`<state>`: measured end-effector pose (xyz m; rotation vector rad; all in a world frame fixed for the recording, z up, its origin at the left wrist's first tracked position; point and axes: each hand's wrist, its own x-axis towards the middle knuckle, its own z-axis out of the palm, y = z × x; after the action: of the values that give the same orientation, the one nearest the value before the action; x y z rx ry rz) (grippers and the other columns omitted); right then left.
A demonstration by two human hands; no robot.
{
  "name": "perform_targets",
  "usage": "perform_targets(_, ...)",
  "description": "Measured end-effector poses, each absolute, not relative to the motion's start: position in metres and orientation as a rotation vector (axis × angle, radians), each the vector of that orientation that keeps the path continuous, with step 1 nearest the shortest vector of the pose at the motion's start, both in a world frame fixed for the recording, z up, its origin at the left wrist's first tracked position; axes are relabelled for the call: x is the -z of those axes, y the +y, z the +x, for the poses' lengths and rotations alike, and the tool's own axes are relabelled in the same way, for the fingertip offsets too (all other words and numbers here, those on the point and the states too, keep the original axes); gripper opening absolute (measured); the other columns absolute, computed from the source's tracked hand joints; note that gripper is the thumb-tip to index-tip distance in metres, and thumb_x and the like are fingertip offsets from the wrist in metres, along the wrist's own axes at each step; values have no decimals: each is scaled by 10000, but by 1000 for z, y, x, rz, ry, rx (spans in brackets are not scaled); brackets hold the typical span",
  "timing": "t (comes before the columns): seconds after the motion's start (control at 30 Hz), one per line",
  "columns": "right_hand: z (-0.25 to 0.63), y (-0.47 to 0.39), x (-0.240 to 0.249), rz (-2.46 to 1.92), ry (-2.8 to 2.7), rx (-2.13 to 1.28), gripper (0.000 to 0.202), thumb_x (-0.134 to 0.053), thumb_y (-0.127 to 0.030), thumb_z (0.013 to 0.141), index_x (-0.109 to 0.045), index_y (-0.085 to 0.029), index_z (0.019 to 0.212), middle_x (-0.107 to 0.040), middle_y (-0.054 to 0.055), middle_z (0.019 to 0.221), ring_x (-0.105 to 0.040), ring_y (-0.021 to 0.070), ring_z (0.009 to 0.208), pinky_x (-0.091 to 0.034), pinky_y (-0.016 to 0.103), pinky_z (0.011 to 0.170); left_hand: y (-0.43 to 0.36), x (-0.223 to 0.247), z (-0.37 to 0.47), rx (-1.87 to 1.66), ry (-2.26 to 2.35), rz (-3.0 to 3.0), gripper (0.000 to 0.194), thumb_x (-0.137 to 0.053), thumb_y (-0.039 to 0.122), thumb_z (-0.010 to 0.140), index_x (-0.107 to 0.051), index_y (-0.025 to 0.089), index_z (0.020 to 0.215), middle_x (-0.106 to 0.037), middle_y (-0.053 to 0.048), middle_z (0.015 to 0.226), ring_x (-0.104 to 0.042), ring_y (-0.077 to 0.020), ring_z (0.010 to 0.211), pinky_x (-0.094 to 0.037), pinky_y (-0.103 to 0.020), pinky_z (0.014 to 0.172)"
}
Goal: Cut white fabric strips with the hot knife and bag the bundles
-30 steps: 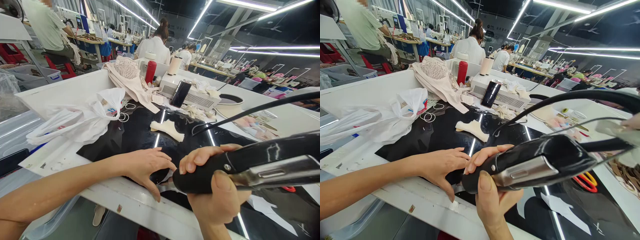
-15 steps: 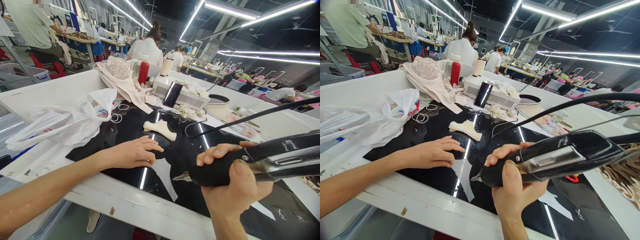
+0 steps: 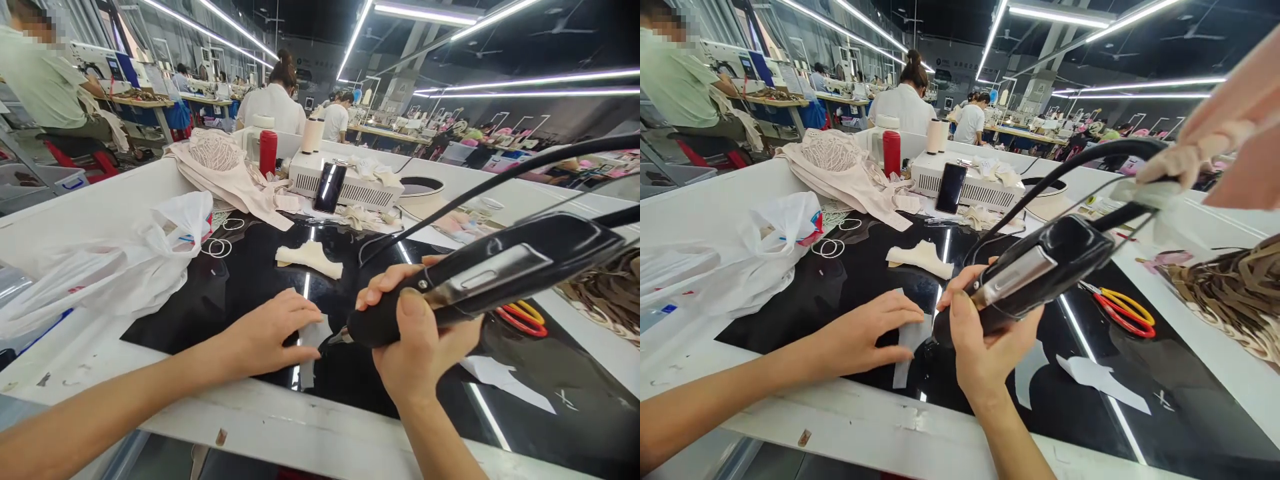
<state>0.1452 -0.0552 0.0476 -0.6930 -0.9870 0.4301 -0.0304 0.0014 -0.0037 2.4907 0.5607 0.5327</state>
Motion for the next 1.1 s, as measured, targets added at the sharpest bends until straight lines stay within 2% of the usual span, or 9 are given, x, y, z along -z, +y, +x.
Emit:
perform_targets(0.1, 144, -51, -43, -671, -998, -450, 365, -746, -232, 847, -519, -234, 1132, -648, -38, 801, -604, 127, 601, -532, 296, 530, -5, 4, -28, -444, 549, 2482, 602, -797, 446, 823, -590, 213, 1338, -590, -85, 1373, -514, -277, 1294, -249, -511, 1238)
perform_targets(0.27, 142, -49, -40, -663, -1011, -453, 338, -726, -218, 859, -520, -233, 1127, -647, -37, 809, -605, 126, 607, -531, 295, 538, -4, 2, -31, -377, 544, 2511, 697, -818, 502, 778, -580, 212, 1365, -554, -89, 1431, -472, -306, 1332, -285, -492, 1219)
perform_targets(0.73, 137, -55, -44, -660, -1007, -465, 311, -733, -246, 844, -548, -220, 1093, -639, -35, 775, -591, 129, 574, -525, 300, 517, -4, 5, -36, -383, 507, 2515, 709, -776, 514, 812, -535, 230, 1416, -528, -77, 1466, -441, -304, 1368, -220, -502, 1240)
perform_targets(0.93, 135, -58, -43, -676, -1012, -487, 312, -719, -214, 849, -546, -222, 1109, -637, -29, 788, -575, 135, 595, -509, 302, 508, -4, 0, -35, -358, 514, 2528, 722, -794, 518, 794, -551, 220, 1405, -531, -66, 1462, -432, -293, 1362, -299, -433, 1206)
perform_targets(1.1, 135, -59, -46, -677, -994, -519, 340, -745, -234, 828, -543, -227, 1102, -637, -32, 777, -567, 134, 583, -498, 300, 505, -3, 1, -35, -354, 504, 2540, 738, -795, 525, 791, -545, 215, 1413, -528, -68, 1466, -431, -294, 1363, -295, -434, 1208)
